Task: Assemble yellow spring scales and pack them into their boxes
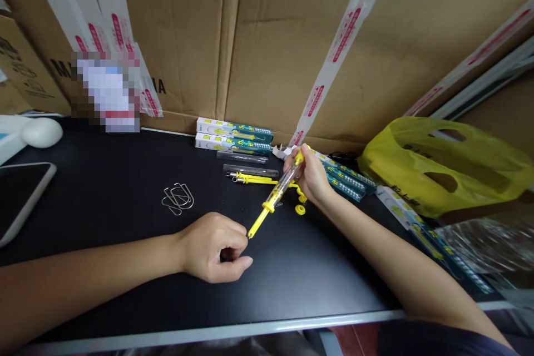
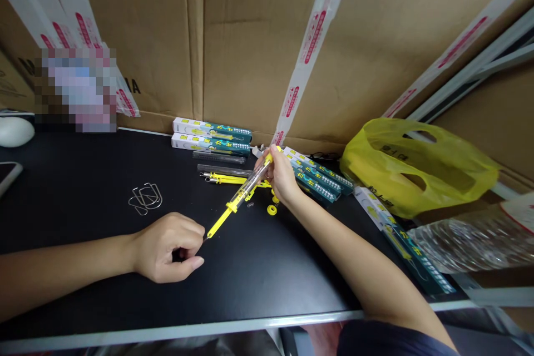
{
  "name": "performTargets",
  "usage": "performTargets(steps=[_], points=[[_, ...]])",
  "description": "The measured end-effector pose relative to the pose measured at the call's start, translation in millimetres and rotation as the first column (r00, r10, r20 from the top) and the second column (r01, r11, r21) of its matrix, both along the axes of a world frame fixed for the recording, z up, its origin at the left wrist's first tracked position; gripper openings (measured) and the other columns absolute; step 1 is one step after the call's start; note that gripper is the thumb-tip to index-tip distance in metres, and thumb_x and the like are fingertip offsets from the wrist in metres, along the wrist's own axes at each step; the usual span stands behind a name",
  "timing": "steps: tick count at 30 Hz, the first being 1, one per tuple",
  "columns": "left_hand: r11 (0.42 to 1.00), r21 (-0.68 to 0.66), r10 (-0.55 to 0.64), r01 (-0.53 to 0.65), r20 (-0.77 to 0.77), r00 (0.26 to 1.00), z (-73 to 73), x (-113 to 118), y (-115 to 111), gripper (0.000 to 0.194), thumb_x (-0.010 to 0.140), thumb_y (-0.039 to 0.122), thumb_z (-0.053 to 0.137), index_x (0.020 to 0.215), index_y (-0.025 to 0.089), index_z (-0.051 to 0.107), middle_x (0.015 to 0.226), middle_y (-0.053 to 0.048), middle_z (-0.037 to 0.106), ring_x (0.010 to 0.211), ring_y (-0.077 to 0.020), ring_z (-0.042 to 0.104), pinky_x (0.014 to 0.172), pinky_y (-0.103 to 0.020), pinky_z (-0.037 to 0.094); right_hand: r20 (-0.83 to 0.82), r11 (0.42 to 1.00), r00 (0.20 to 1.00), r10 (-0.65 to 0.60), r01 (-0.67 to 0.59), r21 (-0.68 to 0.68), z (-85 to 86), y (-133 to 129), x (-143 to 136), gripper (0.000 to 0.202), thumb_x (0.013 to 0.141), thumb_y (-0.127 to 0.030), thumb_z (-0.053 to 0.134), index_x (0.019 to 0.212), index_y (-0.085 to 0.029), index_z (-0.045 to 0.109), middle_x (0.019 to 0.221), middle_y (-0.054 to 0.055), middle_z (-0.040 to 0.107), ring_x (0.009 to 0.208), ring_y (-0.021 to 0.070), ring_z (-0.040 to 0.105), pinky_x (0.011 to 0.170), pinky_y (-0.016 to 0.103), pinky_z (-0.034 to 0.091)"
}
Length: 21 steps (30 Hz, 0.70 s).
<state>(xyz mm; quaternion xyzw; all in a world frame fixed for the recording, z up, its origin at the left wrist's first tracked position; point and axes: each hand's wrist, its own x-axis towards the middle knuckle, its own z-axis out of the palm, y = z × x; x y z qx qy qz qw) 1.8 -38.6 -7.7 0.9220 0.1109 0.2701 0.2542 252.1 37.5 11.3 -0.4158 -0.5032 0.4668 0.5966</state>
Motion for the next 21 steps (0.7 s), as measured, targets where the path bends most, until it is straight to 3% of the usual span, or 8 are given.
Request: performTargets(steps=[6,10,21], points=[[0.998,0.034,0.045,-0.045,-0.01,0.999,2.2,0.6,0.2,0.024,0.082,0.02,0.051,0.059,0.02,0.044,0.057,0.002,0.05,0.051,-0.0096,0.045,0.049,-0.024,0.033,0.02,0.997,0.997,0.072,-0.072,0.015,0.5,-9.2,-7.1,0.037,0.082,-0.058,0.055,0.077,-0.022,0.05,0.054,-0.004,0.059,0.04,0.0101,0.05,0.037,0.021,0.039],[0.998,0.055,0.046,-0.042,-0.063,0.997,3.7,2.1,0.1,0.014,0.086,0.02,0.051,0.072,0.019,0.053,0.069,0.001,0.06,0.06,-0.0096,0.055,0.056,-0.021,0.039,0.03,0.996,0.996,0.083,-0.084,0.022,0.8,-12.7,-10.3,0.037,0.083,-0.058,0.054,0.077,-0.022,0.048,0.054,-0.003,0.059,0.04,0.0093,0.048,0.036,0.019,0.037],[0.996,0.081,0.037,-0.028,-0.12,0.992,2.7,2.5,2.2,0.019,0.094,0.029,0.049,0.081,0.018,0.059,0.077,0.0,0.066,0.068,-0.0105,0.061,0.061,-0.02,0.042,0.016,0.991,0.991,0.13,-0.13,0.02,6.0,-17.5,-11.5,0.038,0.082,-0.06,0.055,0.079,-0.023,0.047,0.057,-0.004,0.06,0.039,0.0095,0.049,0.035,0.02,0.04]])
